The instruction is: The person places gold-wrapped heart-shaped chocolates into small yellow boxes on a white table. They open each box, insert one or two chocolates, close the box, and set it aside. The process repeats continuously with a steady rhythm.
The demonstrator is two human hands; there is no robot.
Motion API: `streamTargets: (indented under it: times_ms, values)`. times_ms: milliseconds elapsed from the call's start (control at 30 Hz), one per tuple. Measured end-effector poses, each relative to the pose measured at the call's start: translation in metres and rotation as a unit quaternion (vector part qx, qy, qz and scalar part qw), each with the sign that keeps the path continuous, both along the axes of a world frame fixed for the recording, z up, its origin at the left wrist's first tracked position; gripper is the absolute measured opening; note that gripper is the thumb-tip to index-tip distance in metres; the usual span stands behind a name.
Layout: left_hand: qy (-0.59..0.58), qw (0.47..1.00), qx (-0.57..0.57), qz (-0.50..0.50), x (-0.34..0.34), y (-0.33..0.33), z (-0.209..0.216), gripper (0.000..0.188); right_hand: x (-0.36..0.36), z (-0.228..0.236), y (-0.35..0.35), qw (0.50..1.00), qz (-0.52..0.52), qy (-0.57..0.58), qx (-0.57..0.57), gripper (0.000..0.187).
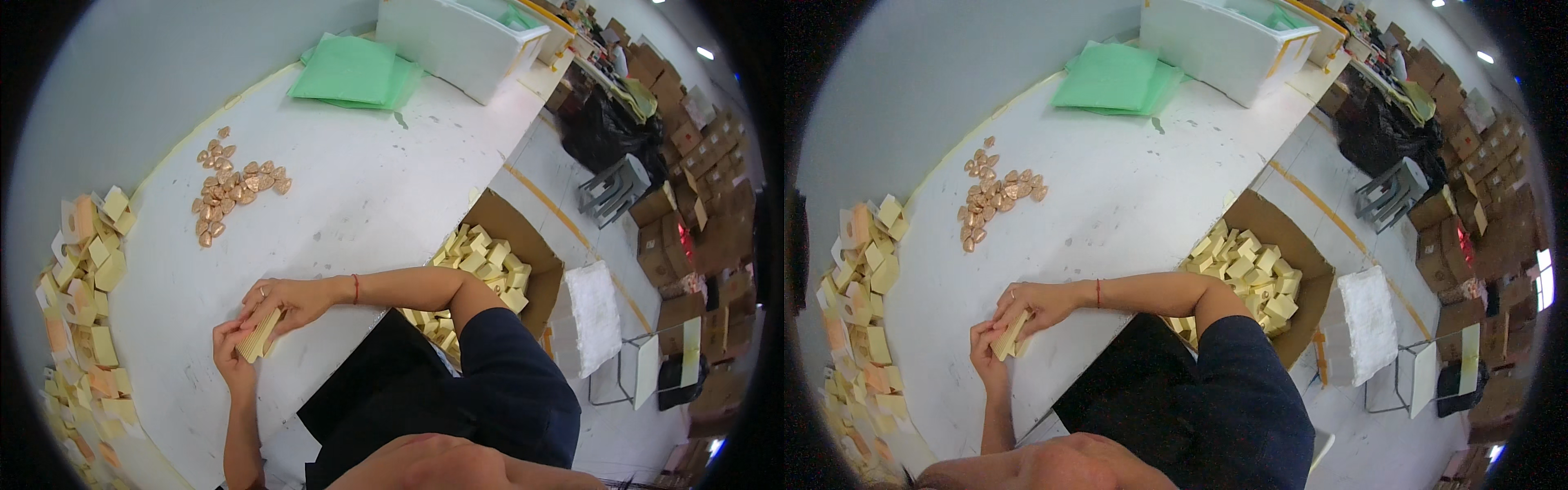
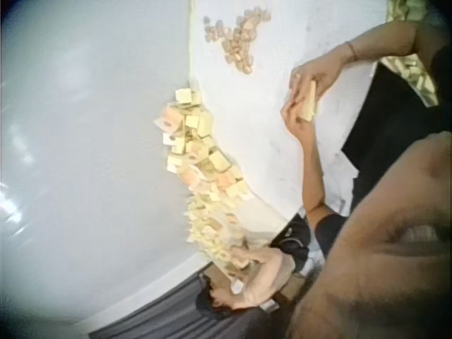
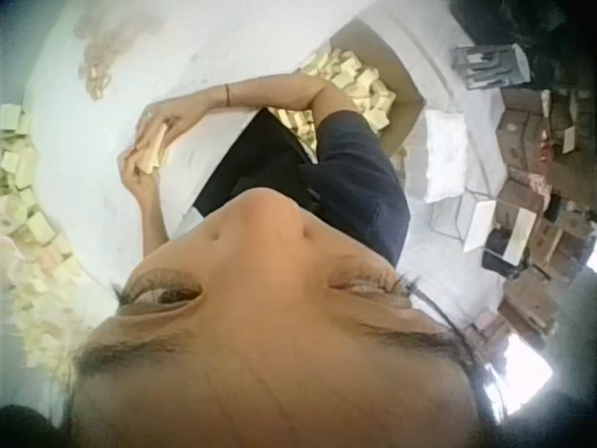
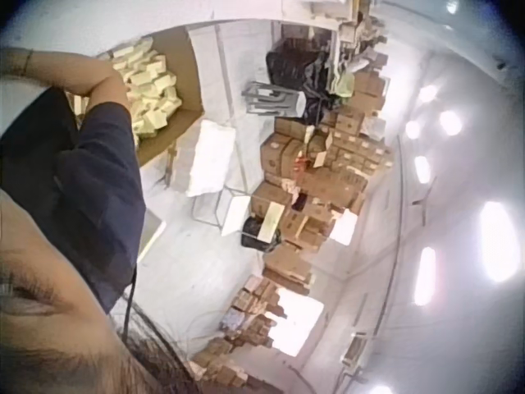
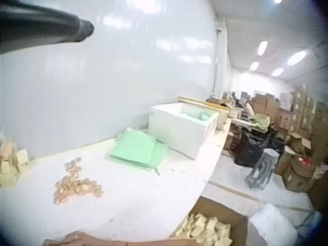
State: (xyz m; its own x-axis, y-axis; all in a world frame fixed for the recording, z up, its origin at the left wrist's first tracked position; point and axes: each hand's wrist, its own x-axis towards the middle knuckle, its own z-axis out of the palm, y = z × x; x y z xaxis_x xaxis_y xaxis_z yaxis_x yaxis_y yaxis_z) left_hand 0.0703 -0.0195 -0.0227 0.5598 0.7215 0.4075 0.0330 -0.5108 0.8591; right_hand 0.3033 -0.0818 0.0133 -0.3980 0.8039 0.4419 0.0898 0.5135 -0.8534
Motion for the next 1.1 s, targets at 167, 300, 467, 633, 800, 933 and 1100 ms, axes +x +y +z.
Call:
streamTargets:
  times_ms: [167, 300, 467, 633, 800, 933, 1100]
  values:
    - [0.082, 0.995, 0.053, 0.035, -0.008, -0.001, 0.003, 0.024, 0.004, -0.014, 0.005, 0.992, -0.018, -0.077, 0.099, 0.046]
    - [0.060, 0.992, 0.103, 0.039, -0.009, -0.013, 0.009, 0.030, 0.015, -0.009, 0.001, 0.984, -0.035, -0.129, 0.116, 0.053]
    - [0.081, 0.985, 0.148, 0.039, -0.010, -0.013, 0.003, 0.033, 0.012, -0.017, 0.000, 0.961, -0.062, -0.164, 0.212, 0.056]
    - [0.131, 0.938, 0.317, 0.042, -0.009, -0.011, 0.006, 0.030, 0.005, -0.027, 0.000, 0.937, -0.102, -0.220, 0.250, 0.048]
    - [0.158, 0.919, 0.362, 0.021, -0.020, -0.013, 0.015, 0.033, 0.012, -0.021, 0.007, 0.968, -0.041, -0.168, 0.181, 0.040]
    - [0.120, 0.943, 0.310, -0.001, -0.022, -0.026, 0.021, 0.039, 0.016, -0.009, 0.000, 0.964, -0.064, -0.193, 0.172, 0.038]
    - [0.102, 0.964, 0.243, 0.029, -0.019, -0.048, 0.034, 0.046, 0.010, 0.002, -0.009, 0.956, -0.084, -0.222, 0.173, 0.047]
